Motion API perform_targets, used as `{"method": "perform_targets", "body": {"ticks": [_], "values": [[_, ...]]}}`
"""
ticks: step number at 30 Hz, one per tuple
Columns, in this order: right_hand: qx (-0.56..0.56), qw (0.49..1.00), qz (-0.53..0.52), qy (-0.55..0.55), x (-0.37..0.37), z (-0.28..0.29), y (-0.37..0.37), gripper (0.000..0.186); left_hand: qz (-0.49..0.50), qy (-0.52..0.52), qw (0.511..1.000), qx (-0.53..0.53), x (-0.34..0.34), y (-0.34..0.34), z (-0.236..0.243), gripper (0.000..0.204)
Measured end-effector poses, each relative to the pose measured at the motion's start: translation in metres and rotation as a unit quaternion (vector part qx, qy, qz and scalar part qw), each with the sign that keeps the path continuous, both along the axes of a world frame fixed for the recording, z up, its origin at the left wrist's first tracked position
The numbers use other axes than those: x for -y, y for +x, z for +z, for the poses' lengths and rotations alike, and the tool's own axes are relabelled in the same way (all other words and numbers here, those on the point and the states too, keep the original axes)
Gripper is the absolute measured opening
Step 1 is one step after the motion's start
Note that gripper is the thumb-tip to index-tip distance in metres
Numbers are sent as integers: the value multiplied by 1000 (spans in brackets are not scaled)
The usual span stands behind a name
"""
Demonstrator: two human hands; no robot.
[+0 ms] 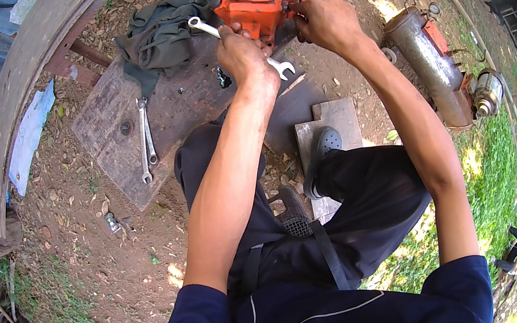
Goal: The person disassembles and cleans components of a red air compressor pump, using a wrench and a wire brush by hand, while handling small fasteners and a cleaning cloth.
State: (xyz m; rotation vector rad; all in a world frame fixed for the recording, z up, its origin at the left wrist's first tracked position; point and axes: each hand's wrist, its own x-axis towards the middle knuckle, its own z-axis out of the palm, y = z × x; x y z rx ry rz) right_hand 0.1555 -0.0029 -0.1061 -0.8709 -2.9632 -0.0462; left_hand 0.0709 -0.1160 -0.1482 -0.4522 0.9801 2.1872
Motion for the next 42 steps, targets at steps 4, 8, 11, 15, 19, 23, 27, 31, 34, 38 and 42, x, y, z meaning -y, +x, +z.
{"method": "perform_targets", "body": {"ticks": [4,8,11,15,19,23,27,31,34,38,42], "values": [[-4,1000,4,16,-1,-4,-2,19,-2,0,1000,-5,0,1,2,21],[11,997,38,62,-13,-6,-8,17,-9,3,1000,-13,-1,2,3,21],[10,995,62,83,-12,-7,-8,15,-4,2,1000,-14,0,1,2,22],[-12,995,45,90,-3,-9,-7,14,0,-1,1000,-15,0,0,1,22],[-2,996,27,86,-4,-11,-10,15,-1,-3,1000,-13,0,1,1,22],[27,997,42,56,-11,-3,-11,18,3,1,1000,-17,3,-3,-2,22],[36,997,41,47,-13,1,-13,18,2,5,1000,-19,3,-3,-1,21],[8,996,33,84,-8,-5,-13,17,-1,1,1000,-18,2,-1,0,21],[18,996,45,78,-13,-6,-12,17,1,1,1000,-16,1,-3,-1,21],[68,995,52,50,-12,3,-14,19,6,2,1000,-12,3,-4,1,21],[55,997,22,58,-5,5,-16,21,4,5,1000,-8,3,-4,1,21]]}}
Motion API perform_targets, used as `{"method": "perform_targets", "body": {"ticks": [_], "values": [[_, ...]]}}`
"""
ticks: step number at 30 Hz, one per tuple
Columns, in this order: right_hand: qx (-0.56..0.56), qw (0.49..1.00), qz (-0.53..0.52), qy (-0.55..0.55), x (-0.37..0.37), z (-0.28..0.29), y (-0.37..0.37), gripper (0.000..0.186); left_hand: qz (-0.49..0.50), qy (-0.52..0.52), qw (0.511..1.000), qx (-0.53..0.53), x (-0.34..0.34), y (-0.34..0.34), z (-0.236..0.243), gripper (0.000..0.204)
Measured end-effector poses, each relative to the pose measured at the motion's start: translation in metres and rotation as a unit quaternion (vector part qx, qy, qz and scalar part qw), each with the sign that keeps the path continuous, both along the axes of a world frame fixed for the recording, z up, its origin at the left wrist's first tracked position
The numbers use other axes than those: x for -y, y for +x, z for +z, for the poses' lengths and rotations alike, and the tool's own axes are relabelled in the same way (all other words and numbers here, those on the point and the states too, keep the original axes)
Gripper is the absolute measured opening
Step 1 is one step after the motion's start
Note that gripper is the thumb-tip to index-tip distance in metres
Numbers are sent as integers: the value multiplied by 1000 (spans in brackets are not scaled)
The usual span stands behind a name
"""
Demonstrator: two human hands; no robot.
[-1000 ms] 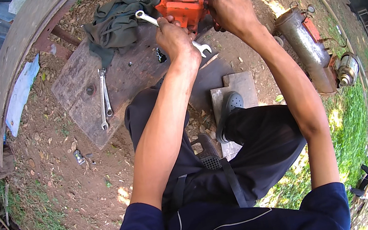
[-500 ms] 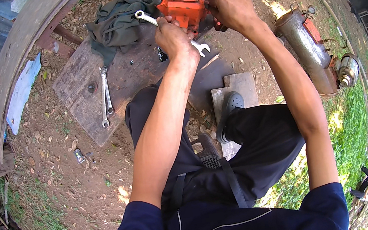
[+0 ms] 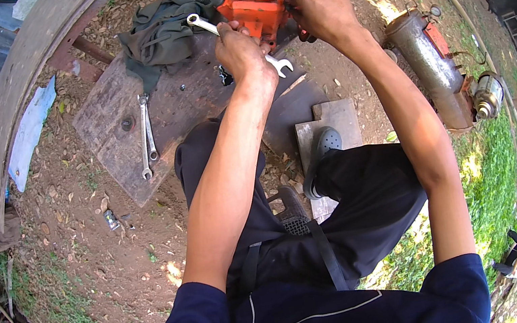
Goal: The person disassembles and cleans components of a red air compressor pump, using a wrench and a wire brush by hand, while handling small fasteners and a cleaning cloth.
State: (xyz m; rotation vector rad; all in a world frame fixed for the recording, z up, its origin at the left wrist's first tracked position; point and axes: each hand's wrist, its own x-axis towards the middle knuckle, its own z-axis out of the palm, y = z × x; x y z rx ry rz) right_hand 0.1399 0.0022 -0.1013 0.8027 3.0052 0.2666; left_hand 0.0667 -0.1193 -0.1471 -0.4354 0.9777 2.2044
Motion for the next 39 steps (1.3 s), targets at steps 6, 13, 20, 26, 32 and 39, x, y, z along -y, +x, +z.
{"method": "perform_targets", "body": {"ticks": [6,13,20,26,32,39], "values": [[-100,990,11,-97,-5,7,13,33,10,-28,997,-75,8,-3,6,27],[-235,844,-270,-398,-46,-4,58,102,-48,-141,907,-393,9,-75,56,37],[-310,830,-208,-415,-49,-93,27,95,-237,-245,745,-573,-52,-124,104,66],[-344,801,-161,-462,-20,-71,21,31,-283,-450,506,-680,-69,-132,121,88],[-497,618,-216,-570,2,-65,15,45,-331,-492,445,-672,-83,-134,117,94],[-505,592,-267,-568,-20,-58,-1,43,-277,-508,436,-689,-75,-126,111,78]]}}
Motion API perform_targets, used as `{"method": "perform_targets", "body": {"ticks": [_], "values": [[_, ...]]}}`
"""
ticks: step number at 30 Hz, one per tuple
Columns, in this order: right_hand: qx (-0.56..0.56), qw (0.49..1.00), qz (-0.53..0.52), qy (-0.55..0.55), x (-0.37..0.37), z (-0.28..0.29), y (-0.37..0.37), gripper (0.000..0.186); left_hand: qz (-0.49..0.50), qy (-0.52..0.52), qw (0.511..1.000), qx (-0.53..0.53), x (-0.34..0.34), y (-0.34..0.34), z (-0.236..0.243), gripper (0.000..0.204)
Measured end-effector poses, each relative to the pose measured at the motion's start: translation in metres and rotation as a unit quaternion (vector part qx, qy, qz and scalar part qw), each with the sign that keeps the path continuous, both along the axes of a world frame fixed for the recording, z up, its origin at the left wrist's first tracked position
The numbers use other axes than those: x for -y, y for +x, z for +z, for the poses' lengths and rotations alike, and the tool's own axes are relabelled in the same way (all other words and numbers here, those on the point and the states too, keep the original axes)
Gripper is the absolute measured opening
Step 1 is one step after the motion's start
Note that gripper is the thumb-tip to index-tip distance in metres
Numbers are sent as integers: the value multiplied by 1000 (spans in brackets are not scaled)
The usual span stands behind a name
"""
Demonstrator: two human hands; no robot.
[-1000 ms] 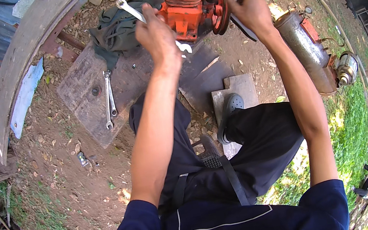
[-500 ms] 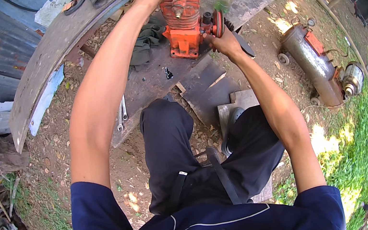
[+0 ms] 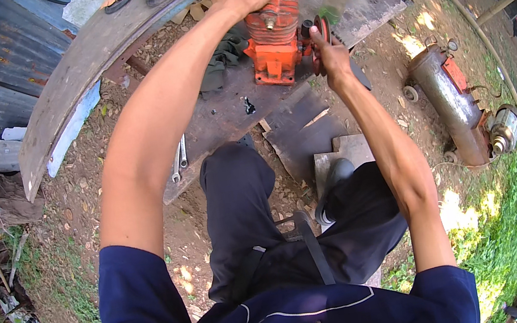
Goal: The person disassembles and cleans components of a red air compressor pump, using a wrench and a wire brush by hand, while handling small fasteners and a cleaning cloth.
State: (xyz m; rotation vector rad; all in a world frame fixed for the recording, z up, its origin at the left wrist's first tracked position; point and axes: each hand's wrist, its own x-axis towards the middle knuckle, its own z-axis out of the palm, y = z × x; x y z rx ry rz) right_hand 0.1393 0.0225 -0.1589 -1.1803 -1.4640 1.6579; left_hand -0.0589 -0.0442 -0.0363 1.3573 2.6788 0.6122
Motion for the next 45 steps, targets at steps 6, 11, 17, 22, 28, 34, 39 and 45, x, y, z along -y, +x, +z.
{"method": "perform_targets", "body": {"ticks": [6,11,17,22,28,34,39,45], "values": [[68,989,119,53,-21,43,-6,36,34,45,998,26,23,-8,-2,74],[75,973,217,29,-22,65,-38,46,98,77,989,82,68,-38,-16,73],[175,946,269,38,-11,112,-84,39,165,154,969,99,117,-25,-32,69],[345,849,337,215,-22,123,-110,52,229,185,951,96,138,22,-63,57],[329,806,359,336,1,95,-123,60,240,174,948,113,159,-1,-107,54],[439,725,341,407,67,98,-130,53,233,113,960,109,199,-14,-122,55],[385,753,296,444,95,91,-117,52,235,93,956,147,223,-18,-126,61],[199,776,334,497,79,90,-73,42,230,135,953,144,229,-12,-117,71]]}}
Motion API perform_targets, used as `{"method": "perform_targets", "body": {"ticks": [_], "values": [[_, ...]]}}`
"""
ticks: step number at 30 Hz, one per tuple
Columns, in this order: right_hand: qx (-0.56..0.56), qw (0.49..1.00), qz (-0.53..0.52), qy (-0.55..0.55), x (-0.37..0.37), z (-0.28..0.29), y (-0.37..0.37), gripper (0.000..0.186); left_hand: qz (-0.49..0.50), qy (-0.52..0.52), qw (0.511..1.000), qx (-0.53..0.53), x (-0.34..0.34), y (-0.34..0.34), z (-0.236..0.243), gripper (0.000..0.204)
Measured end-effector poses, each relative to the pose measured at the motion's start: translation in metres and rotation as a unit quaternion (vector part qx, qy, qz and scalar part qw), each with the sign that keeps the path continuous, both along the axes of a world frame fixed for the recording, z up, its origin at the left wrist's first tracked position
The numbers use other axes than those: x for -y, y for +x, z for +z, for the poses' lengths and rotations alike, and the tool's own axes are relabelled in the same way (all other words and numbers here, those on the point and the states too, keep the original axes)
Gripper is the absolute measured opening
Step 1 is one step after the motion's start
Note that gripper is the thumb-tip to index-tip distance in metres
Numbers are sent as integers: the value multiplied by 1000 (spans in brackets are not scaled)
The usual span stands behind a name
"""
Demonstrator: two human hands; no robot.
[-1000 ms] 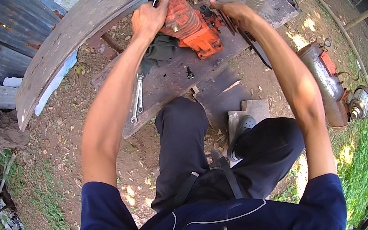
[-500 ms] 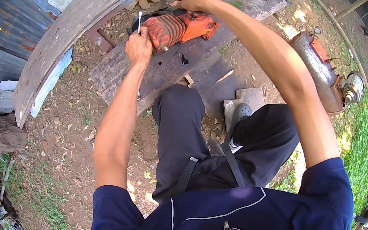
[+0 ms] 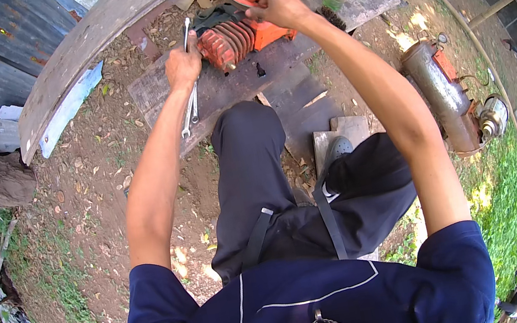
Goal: The person disassembles and cleans components of a red air compressor pump, using a wrench and a wire brush by hand, while handling small fasteners and a cleaning cloth.
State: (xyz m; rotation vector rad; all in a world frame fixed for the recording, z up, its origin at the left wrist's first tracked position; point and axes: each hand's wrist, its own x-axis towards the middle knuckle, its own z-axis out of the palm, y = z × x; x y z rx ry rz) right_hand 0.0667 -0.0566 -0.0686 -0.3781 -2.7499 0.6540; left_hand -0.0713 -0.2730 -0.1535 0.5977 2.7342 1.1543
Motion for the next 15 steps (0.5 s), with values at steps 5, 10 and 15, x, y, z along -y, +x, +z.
{"method": "perform_targets", "body": {"ticks": [5,10,15], "values": [[-72,993,30,92,-20,-12,43,42,-39,76,996,17,-4,15,23,74],[-6,995,-60,84,-8,-27,55,49,-27,39,999,-19,-4,11,42,73],[-108,989,-83,63,-35,-18,25,47,-57,-11,997,-47,9,-30,68,77]]}}
